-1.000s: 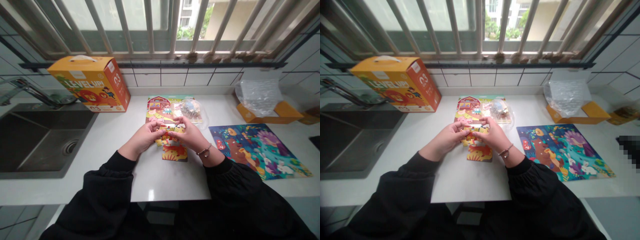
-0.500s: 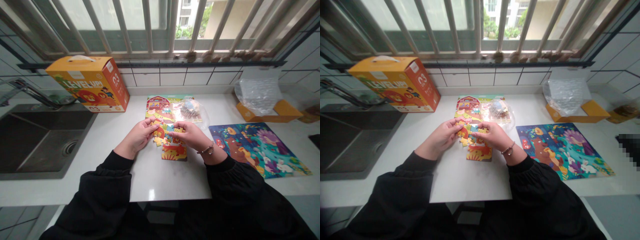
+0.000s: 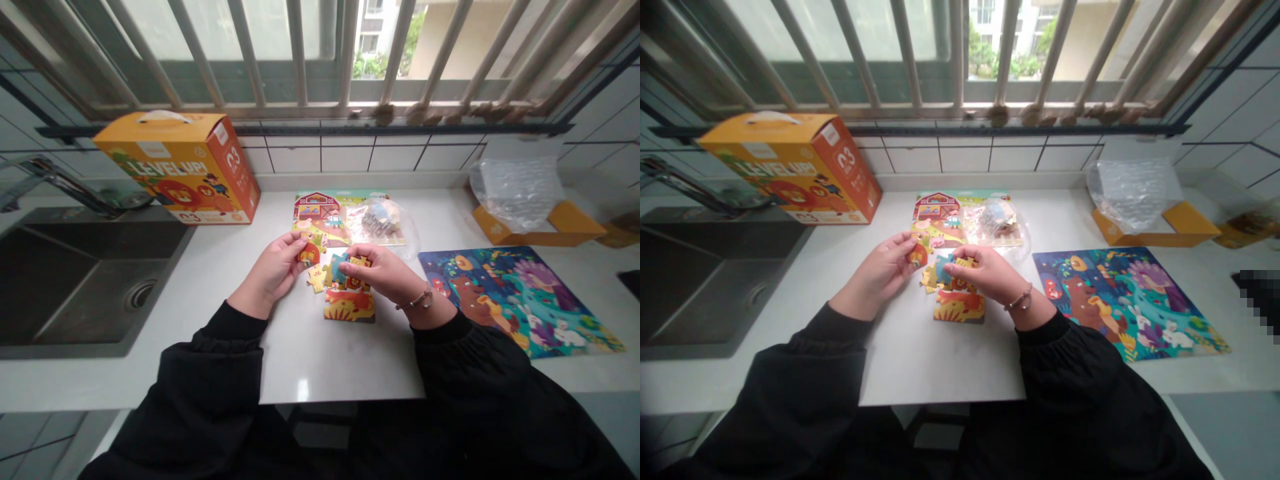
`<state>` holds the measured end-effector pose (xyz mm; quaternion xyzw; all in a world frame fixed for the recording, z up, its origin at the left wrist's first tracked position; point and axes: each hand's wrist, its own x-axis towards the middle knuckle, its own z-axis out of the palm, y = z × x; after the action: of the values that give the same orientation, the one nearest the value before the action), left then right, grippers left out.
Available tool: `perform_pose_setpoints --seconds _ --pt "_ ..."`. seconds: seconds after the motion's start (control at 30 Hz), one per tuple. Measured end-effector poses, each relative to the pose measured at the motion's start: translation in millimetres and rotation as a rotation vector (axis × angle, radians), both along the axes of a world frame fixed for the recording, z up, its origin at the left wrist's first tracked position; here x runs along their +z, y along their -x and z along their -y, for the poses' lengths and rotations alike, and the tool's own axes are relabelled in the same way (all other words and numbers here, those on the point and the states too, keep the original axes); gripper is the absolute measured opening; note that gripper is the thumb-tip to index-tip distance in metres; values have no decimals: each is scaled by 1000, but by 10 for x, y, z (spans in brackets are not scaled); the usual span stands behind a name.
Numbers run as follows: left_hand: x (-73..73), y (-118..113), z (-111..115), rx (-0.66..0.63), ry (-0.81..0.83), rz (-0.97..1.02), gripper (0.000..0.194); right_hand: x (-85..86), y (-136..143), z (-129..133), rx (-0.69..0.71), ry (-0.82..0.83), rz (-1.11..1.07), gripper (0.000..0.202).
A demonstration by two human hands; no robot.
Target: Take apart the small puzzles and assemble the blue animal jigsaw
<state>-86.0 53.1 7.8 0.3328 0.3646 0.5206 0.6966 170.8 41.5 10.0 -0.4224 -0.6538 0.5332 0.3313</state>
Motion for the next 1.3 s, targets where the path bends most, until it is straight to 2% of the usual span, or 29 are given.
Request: perform_pose_setpoints --seconds 0.07,0.2,0.27,0.4,0.5,0.63,0.7,0.77,0.87,0.97,1.03,1.13,1.3 --pt "-25 -45 13 -4 12 -50 26 -2 15 3 -35 -40 39 46" --pt "-52 -197 110 -128 -28 -83 35 -39 62 -18 -219 -247 211 40" --pt "-82 -270 157 -178 -86 -102 43 -58 82 -29 -266 -313 266 38" --pt "-181 -364 201 -250 -188 -187 55 -80 119 -25 -294 -316 291 39" --pt "-234 -410 216 -270 -214 -223 57 -86 158 -6 -302 -334 308 40" --pt "-189 -448 248 -317 -292 -246 54 -68 193 22 -271 -353 281 42" --pt "-116 -429 255 -293 -373 -315 52 -52 188 29 -277 -345 243 43" --pt "-35 -362 246 -225 -433 -450 58 -40 170 29 -303 -337 228 42" --pt "47 -161 201 -143 -508 -811 61 -41 140 16 -326 -323 258 40" --pt "32 74 137 -229 -659 -1157 58 -61 129 2 -305 -315 313 37" --pt "-17 179 100 -249 -668 -1291 61 -74 135 -1 -287 -315 349 36" --pt "-78 220 71 -288 -646 -1330 58 -79 154 4 -263 -324 368 36" --pt "-46 127 114 -251 -588 -1168 48 -60 187 34 -215 -334 366 31"
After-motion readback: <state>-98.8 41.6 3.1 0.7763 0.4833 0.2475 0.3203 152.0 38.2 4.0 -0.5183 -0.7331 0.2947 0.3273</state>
